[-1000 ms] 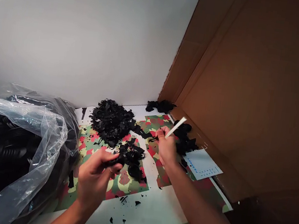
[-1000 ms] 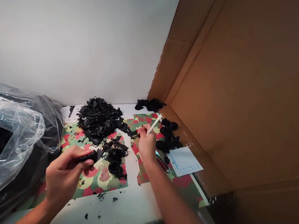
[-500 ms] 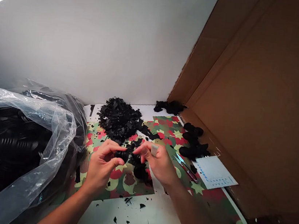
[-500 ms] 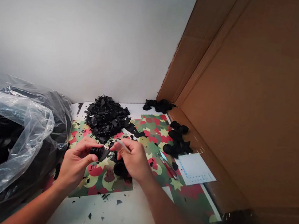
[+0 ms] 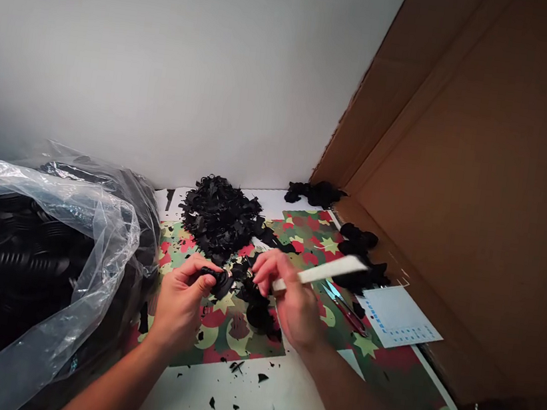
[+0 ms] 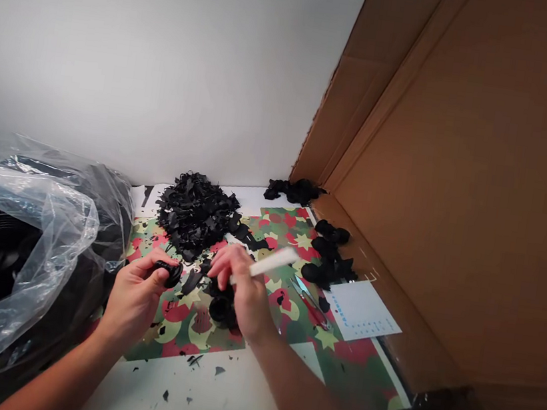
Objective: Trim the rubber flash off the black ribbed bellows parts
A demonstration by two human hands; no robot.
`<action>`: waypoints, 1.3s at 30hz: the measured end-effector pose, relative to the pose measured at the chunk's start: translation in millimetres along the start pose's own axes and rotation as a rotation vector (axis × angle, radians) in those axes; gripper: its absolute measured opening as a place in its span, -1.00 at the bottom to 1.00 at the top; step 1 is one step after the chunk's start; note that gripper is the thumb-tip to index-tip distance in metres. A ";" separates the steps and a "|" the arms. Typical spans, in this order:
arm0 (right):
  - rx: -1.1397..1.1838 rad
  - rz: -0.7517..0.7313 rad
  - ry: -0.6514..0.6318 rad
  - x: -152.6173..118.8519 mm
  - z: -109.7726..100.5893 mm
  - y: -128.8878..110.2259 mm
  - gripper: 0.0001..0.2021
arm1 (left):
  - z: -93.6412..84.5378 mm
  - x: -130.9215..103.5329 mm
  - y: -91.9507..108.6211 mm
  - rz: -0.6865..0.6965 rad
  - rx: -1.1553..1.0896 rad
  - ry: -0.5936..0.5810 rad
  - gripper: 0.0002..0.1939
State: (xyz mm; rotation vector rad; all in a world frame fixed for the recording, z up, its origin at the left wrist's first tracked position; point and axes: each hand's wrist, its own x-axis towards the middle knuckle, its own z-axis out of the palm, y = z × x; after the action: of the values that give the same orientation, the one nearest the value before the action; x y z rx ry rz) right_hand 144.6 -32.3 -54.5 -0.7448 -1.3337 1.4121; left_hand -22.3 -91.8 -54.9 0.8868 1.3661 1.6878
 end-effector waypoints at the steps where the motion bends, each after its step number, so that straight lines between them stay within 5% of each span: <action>1: -0.001 -0.051 0.014 0.7 -2.2 -0.6 -0.37 | -0.1 0.2 0.8 -0.009 0.004 0.001 -0.52; 4: -0.014 -0.029 -0.035 -0.6 -5.0 -2.4 -0.36 | -0.9 -0.4 3.0 -0.001 0.053 -0.024 -0.59; 8: -0.039 0.008 -0.056 -8.1 0.2 -4.4 -0.72 | -0.8 -1.9 7.5 0.088 0.182 -0.036 -0.83; 14: -0.208 -0.264 -0.142 -14.0 1.9 -7.7 -0.88 | 1.1 -5.0 11.6 0.160 0.280 -0.066 -0.94; 39: -0.465 -0.517 -0.226 -11.4 1.5 -4.7 -0.85 | 2.6 -5.8 11.6 0.180 0.310 -0.065 -0.92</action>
State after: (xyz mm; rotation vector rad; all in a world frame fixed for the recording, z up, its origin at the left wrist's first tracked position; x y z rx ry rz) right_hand 147.8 -44.0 -51.9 -0.4835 -1.9031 0.7954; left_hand -18.9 -97.3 -43.3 1.2623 1.5686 1.5860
